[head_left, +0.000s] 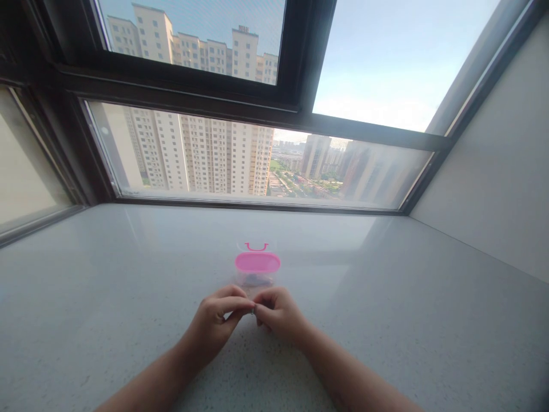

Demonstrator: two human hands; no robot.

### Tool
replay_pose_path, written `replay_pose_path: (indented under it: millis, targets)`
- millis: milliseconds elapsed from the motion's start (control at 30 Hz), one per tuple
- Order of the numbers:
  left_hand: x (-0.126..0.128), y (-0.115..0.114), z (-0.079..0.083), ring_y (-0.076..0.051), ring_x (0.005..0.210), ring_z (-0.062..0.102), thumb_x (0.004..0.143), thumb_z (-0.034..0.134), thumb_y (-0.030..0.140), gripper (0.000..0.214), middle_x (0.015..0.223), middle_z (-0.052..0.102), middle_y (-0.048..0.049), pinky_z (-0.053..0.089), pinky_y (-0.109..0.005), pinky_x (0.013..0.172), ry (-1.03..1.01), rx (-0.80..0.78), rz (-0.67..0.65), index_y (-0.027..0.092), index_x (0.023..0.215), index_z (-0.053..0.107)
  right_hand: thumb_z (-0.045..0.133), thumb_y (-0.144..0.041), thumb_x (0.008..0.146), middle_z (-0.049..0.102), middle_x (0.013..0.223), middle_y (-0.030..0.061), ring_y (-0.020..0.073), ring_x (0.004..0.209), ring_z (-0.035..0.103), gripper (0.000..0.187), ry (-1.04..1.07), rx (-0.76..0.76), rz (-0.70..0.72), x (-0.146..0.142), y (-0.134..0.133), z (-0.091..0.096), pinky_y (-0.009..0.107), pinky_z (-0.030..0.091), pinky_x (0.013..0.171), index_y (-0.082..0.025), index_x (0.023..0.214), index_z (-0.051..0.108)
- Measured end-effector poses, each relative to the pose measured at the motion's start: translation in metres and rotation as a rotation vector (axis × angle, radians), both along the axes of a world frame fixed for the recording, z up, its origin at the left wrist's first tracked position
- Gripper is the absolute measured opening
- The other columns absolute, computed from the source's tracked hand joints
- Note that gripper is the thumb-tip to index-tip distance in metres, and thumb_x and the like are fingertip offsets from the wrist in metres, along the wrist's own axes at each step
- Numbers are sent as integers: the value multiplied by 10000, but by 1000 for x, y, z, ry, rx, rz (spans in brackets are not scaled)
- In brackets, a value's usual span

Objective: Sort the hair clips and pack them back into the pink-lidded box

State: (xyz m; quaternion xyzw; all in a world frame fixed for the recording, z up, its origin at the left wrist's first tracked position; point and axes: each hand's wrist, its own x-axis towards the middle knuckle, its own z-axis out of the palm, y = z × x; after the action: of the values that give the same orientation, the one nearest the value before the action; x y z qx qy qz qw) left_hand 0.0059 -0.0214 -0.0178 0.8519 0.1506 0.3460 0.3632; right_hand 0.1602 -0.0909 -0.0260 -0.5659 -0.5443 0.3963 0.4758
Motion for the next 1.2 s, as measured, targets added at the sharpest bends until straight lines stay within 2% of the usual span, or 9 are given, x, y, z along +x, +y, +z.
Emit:
replay_pose_path:
  millis: [300, 533, 700, 900, 1033, 1200]
  targets:
    - [1, -5, 5, -134, 750, 540, 810, 487, 136, 134, 784, 555, -29, 438, -233, 694, 20, 37, 55, 177, 766, 607, 444, -131, 691, 534, 503, -28, 51, 361, 380, 196, 164, -22, 111, 2, 1, -5, 157, 285, 358, -125, 685, 639]
    - [1, -2, 3, -135, 726, 524, 762, 483, 69, 142, 765, 561, -15, 424, -228, 660, 63, 68, 151, 180, 743, 570, 460, -114, 694, 545, 547, -26, 42, 371, 383, 240, 120, -6, 114, 0, -1, 0, 150, 275, 359, -132, 795, 676]
    - [1, 1, 3, -141, 741, 561, 789, 477, 114, 171, 778, 595, -28, 445, -232, 682, 66, 79, 140, 188, 801, 631, 482, -164, 734, 545, 561, -24, 37, 380, 379, 233, 92, -2, 119, 1, 0, -2, 149, 276, 364, -133, 859, 677]
    - [-1, 2, 3, -139, 760, 578, 798, 480, 124, 209, 800, 611, -28, 447, -224, 703, 84, 155, 156, 209, 877, 654, 471, -121, 710, 558, 598, -29, 35, 380, 381, 331, 109, 3, 148, -4, -2, -2, 141, 301, 362, -160, 989, 646]
    - [-2, 1, 3, -141, 753, 574, 784, 471, 105, 206, 790, 609, -23, 440, -220, 690, 97, 177, 187, 203, 838, 643, 446, -111, 720, 553, 592, -35, 33, 369, 380, 384, 70, 4, 150, -9, -4, 3, 133, 300, 352, -173, 1057, 619]
    - [0, 1, 4, -144, 725, 571, 760, 483, 113, 170, 761, 615, -15, 440, -226, 663, 98, 127, 215, 192, 778, 633, 439, -152, 768, 544, 557, -27, 36, 364, 368, 324, 14, 18, 133, -10, -3, 3, 141, 289, 356, -160, 1020, 643]
